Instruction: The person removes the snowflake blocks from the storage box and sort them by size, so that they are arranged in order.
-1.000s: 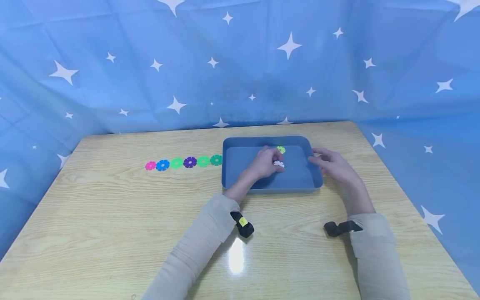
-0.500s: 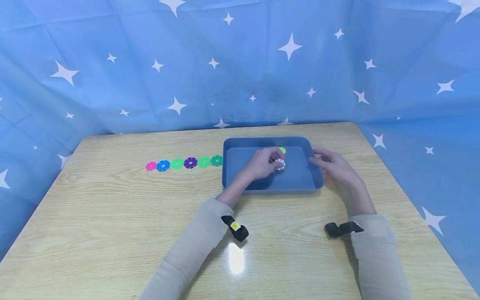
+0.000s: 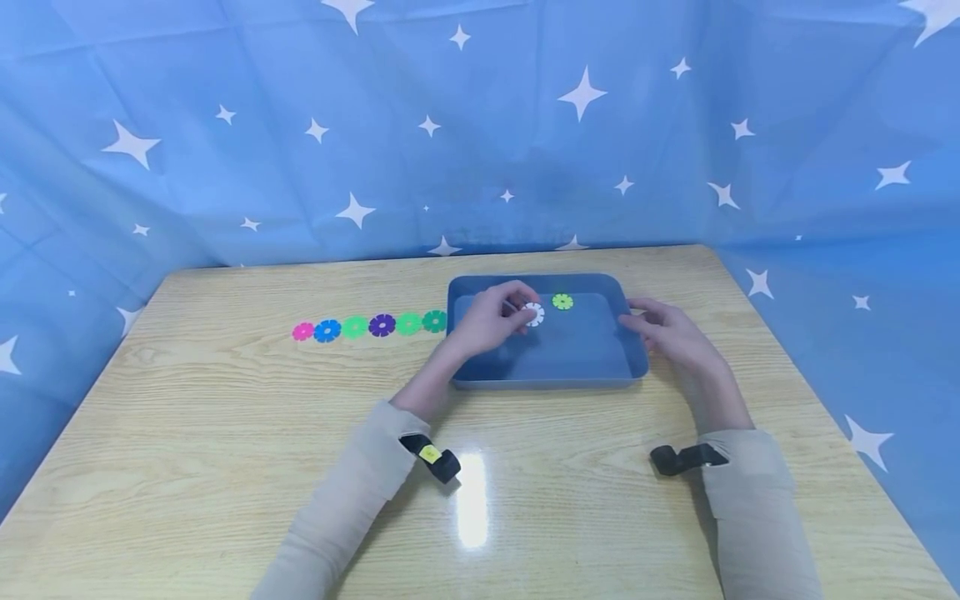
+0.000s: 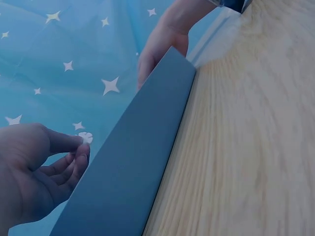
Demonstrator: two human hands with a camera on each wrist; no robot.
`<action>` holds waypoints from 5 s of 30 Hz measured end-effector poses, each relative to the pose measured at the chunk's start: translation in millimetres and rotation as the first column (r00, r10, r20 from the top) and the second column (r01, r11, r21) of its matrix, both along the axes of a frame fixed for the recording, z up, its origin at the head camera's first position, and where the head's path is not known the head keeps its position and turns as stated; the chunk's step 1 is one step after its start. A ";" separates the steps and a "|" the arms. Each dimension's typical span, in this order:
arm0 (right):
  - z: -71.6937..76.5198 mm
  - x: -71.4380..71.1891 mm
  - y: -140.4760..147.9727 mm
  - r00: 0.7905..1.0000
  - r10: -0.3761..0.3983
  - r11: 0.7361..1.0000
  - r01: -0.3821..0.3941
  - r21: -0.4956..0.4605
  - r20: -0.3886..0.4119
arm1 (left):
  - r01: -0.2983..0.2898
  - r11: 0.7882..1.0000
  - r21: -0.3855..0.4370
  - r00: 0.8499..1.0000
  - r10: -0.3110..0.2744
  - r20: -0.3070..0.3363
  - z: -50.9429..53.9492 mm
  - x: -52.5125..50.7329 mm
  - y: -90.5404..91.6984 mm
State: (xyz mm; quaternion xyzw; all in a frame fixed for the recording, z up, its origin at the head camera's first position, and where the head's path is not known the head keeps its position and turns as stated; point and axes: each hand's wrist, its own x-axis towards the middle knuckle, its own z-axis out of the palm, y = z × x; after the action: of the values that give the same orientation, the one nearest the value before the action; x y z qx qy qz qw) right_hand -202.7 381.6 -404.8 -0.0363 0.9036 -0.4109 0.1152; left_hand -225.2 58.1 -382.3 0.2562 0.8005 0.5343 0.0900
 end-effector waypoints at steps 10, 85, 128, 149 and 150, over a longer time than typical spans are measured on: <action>0.1 -0.1 -0.2 1.000 0.000 1.000 0.000 0.003 0.006 | -0.061 0.993 0.104 0.998 0.064 -0.018 5.0 -3.6 -40.1; 0.6 0.5 -0.9 1.000 -0.005 1.000 0.005 -0.001 0.009 | -0.579 0.717 -0.388 0.794 0.603 -0.072 -22.0 23.8 -319.6; 2.3 2.6 -0.9 1.000 0.004 0.999 -0.004 -0.035 0.011 | -0.274 0.960 -0.051 0.959 0.268 -0.096 -7.7 10.1 -186.1; 2.0 2.2 -0.6 1.000 0.011 1.000 -0.011 -0.028 0.016 | -0.117 0.993 0.020 0.986 0.119 -0.118 -1.7 4.7 -91.0; 2.3 2.2 -0.7 1.000 0.010 1.000 -0.010 -0.027 0.016 | -0.106 0.994 0.020 0.987 0.108 -0.123 -2.1 4.4 -86.7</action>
State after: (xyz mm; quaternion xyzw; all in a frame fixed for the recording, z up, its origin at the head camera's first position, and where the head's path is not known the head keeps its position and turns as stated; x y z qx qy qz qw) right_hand -200.5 380.9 -402.5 -0.0392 0.8970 -0.4226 0.1239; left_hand -220.8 -28.6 -384.4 0.2460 0.8136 0.5267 0.0097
